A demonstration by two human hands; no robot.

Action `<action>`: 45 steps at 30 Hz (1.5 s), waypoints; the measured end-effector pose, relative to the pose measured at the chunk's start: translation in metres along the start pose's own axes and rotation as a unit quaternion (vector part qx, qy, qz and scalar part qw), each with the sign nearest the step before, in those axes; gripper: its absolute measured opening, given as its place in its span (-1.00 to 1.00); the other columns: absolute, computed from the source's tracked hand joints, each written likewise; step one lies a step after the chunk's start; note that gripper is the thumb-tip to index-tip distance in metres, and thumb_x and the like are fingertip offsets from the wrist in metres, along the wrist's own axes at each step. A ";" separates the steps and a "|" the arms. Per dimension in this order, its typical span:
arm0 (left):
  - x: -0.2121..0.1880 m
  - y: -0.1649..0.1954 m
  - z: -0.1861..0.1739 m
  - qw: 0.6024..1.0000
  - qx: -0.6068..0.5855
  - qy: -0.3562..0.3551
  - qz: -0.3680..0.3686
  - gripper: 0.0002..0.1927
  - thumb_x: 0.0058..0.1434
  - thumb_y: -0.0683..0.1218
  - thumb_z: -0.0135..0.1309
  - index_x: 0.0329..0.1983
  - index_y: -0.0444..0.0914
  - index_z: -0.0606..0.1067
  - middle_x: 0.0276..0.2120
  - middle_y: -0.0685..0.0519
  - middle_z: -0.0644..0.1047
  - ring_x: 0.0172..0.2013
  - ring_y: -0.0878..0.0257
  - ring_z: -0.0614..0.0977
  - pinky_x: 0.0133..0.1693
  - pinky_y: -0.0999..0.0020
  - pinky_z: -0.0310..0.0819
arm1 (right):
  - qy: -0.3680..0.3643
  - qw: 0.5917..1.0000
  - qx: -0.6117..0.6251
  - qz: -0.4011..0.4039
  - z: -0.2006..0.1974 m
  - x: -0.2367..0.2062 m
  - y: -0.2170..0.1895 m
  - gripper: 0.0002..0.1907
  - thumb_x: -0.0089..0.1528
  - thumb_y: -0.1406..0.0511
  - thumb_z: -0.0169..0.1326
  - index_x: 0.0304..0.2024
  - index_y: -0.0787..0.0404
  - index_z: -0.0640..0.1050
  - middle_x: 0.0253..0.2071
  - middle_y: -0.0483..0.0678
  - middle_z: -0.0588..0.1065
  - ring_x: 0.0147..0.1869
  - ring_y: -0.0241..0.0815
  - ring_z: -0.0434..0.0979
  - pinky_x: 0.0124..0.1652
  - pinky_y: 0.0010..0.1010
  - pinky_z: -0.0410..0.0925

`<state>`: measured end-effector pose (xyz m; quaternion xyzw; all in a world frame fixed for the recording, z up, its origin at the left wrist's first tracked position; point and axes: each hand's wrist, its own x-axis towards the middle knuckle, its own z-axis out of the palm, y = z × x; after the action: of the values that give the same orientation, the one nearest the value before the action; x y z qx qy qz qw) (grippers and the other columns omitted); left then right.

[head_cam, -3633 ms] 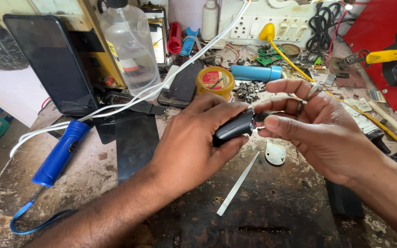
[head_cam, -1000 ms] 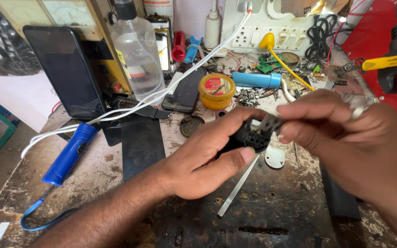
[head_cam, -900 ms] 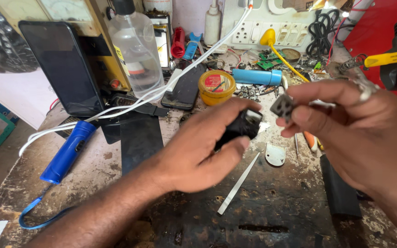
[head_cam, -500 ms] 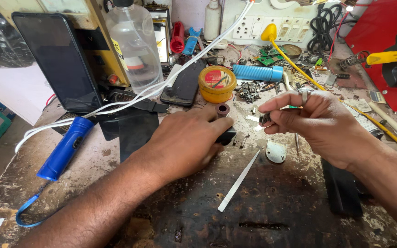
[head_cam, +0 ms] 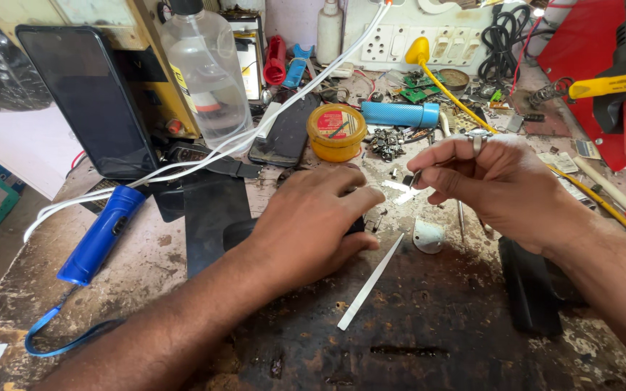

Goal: The person assembles a small black electronic component by hand, aligning and inserting a metal bracket into a plastic housing. They repeatedly test fit the assembly, rotate the parts, and adjust the alignment before placing the assembled unit into a larger black plastic casing.

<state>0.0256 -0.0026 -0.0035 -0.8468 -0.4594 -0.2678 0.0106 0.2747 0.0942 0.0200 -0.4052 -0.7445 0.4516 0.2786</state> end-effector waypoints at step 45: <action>-0.007 0.102 -0.044 0.882 -0.440 0.168 0.008 -0.81 0.38 -0.21 0.20 0.03 -0.31 0.54 -0.10 0.03 0.63 -0.07 0.32 0.73 0.00 0.44 0.70 | 0.052 0.972 0.008 -0.230 -0.002 -0.105 -0.037 -0.85 0.33 0.51 0.07 -0.06 0.38 0.59 -0.01 -0.02 0.57 0.09 -0.29 0.58 0.02 -0.49 0.48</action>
<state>0.0825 -0.0786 0.0539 -0.7106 -0.2789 -0.5802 -0.2841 0.3174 -0.0039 0.0492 -0.2438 -0.7984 0.3599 0.4167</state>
